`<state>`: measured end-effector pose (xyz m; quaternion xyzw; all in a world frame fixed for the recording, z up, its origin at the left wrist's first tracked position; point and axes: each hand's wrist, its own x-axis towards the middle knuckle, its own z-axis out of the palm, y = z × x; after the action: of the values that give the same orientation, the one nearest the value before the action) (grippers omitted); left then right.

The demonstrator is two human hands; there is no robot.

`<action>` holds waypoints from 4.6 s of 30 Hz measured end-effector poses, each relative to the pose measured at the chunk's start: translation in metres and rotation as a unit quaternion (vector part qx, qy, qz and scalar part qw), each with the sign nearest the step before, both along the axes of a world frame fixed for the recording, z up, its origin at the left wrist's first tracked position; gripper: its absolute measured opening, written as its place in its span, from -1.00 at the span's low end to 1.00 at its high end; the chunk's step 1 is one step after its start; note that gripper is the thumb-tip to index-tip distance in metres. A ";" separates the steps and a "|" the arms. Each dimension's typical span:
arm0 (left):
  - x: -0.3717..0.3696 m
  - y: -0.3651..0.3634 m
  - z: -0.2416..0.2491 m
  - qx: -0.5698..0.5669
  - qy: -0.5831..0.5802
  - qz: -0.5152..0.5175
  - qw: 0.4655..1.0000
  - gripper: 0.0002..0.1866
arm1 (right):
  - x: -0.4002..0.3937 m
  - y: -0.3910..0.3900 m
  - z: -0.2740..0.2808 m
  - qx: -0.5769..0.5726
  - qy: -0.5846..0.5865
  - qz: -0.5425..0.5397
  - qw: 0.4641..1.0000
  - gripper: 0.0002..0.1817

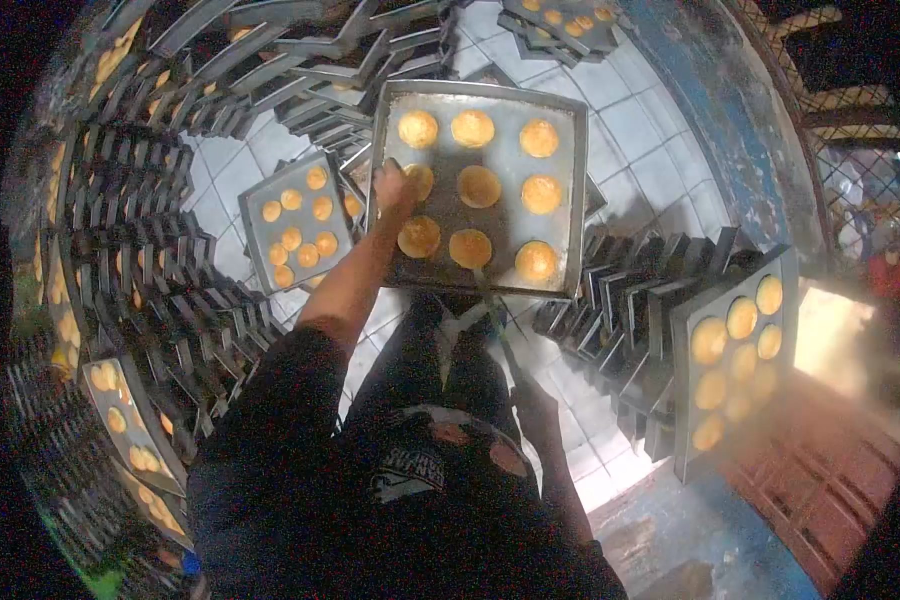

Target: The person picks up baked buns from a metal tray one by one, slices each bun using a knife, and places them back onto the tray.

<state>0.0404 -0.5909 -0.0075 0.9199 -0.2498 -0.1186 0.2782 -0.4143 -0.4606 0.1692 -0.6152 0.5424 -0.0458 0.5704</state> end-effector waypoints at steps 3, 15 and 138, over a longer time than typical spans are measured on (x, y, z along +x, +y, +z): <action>0.004 -0.006 0.031 0.092 0.046 -0.068 0.992 -0.50 | 0.002 0.006 -0.012 -0.041 -0.028 0.002 0.999 -0.57; -0.049 0.009 0.106 -0.457 0.610 0.068 0.644 -0.70 | 0.057 -0.055 0.044 -0.100 -0.103 0.059 0.988 -0.47; -0.091 0.085 0.153 -0.361 0.568 0.049 0.738 -0.68 | 0.221 -0.085 0.014 -0.327 -0.209 -0.073 0.919 -0.72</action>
<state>-0.0502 -0.5059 0.1455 0.5232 -0.0237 -0.5065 0.6850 -0.1935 -0.5451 0.1833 -0.7026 0.4093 -0.3896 0.4325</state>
